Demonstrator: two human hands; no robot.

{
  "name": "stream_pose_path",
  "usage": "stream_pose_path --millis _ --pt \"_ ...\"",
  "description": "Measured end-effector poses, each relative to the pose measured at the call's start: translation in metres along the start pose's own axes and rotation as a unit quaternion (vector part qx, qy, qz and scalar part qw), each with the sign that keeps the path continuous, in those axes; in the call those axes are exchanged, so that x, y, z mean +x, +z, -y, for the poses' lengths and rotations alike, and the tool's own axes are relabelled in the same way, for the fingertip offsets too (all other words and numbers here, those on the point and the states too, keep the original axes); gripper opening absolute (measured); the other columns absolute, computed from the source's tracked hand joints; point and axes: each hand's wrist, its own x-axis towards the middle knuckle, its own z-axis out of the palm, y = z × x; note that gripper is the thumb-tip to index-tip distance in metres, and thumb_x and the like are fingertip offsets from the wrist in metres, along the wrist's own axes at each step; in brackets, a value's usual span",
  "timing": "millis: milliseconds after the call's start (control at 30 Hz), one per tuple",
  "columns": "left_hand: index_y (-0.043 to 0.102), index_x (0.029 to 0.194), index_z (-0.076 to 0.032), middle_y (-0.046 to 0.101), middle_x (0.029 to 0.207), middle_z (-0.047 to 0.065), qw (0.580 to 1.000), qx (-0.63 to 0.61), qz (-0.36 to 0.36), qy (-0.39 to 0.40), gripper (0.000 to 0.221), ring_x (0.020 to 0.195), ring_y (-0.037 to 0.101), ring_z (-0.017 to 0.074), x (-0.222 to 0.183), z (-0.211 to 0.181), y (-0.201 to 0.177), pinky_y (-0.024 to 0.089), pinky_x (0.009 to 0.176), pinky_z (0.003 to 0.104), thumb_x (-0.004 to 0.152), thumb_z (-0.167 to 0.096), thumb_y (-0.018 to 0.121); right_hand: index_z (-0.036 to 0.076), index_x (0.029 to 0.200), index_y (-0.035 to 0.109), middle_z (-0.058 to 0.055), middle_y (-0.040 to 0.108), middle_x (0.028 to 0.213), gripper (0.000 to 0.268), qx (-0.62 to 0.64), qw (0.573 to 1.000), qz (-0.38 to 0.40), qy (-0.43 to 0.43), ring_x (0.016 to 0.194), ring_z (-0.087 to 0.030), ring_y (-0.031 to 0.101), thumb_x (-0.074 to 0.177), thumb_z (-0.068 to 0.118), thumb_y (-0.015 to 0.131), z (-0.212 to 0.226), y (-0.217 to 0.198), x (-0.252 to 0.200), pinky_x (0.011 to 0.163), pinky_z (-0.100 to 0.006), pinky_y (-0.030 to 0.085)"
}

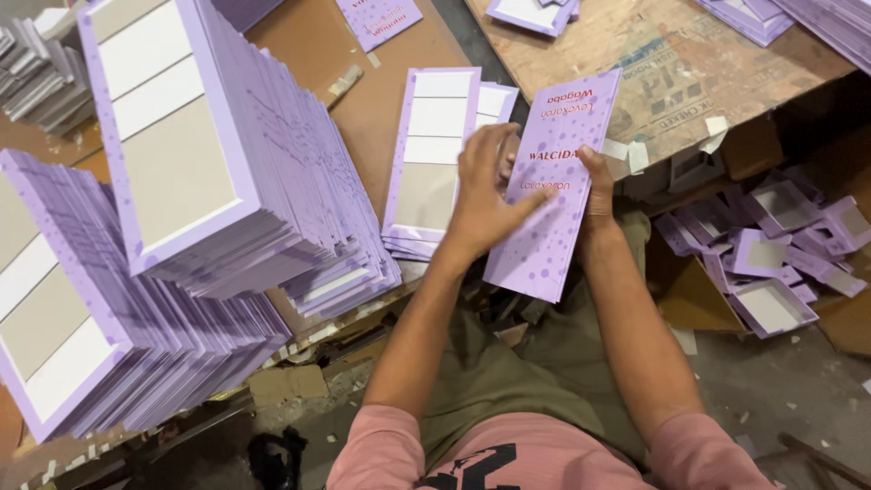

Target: The person repeatedly picks up stacks of purple and white folded pamphlets from a table, opens them to check the interior, and places them into a growing pile. The person continues this repetitive process of handling and stacking the pamphlets throughout the clip.

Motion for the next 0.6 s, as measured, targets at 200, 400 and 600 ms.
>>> stream_pose_path --millis 200,400,600 --pt "0.036 0.146 -0.009 0.039 0.143 0.020 0.998 0.006 0.030 0.056 0.097 0.139 0.037 0.0412 -0.006 -0.034 0.003 0.034 0.118 0.052 0.065 -0.025 0.087 0.002 0.150 0.040 -0.019 0.057 0.135 0.093 -0.010 1.000 0.002 -0.005 0.123 -0.032 0.061 0.078 0.050 0.077 -0.003 -0.001 -0.002 0.108 -0.047 0.052" --pt "0.035 0.144 -0.007 0.040 0.142 0.020 0.998 0.005 0.039 0.048 0.095 0.137 0.039 0.0414 -0.005 -0.038 0.004 0.036 0.116 0.051 0.063 -0.024 0.084 0.003 0.148 0.042 -0.017 0.058 0.133 0.094 -0.019 1.000 -0.008 0.004 0.122 -0.032 0.060 0.078 0.054 0.078 -0.005 -0.001 -0.001 0.108 -0.047 0.051" --pt "0.033 0.135 -0.004 0.039 0.136 0.023 0.999 -0.027 0.002 0.040 0.089 0.134 0.039 0.0438 -0.005 -0.043 0.018 0.036 0.115 0.052 0.060 -0.017 0.079 0.002 0.147 0.044 -0.016 0.059 0.133 0.092 -0.013 1.000 -0.010 0.024 0.121 -0.029 0.061 0.081 0.057 0.076 -0.008 -0.005 -0.003 0.107 -0.044 0.051"
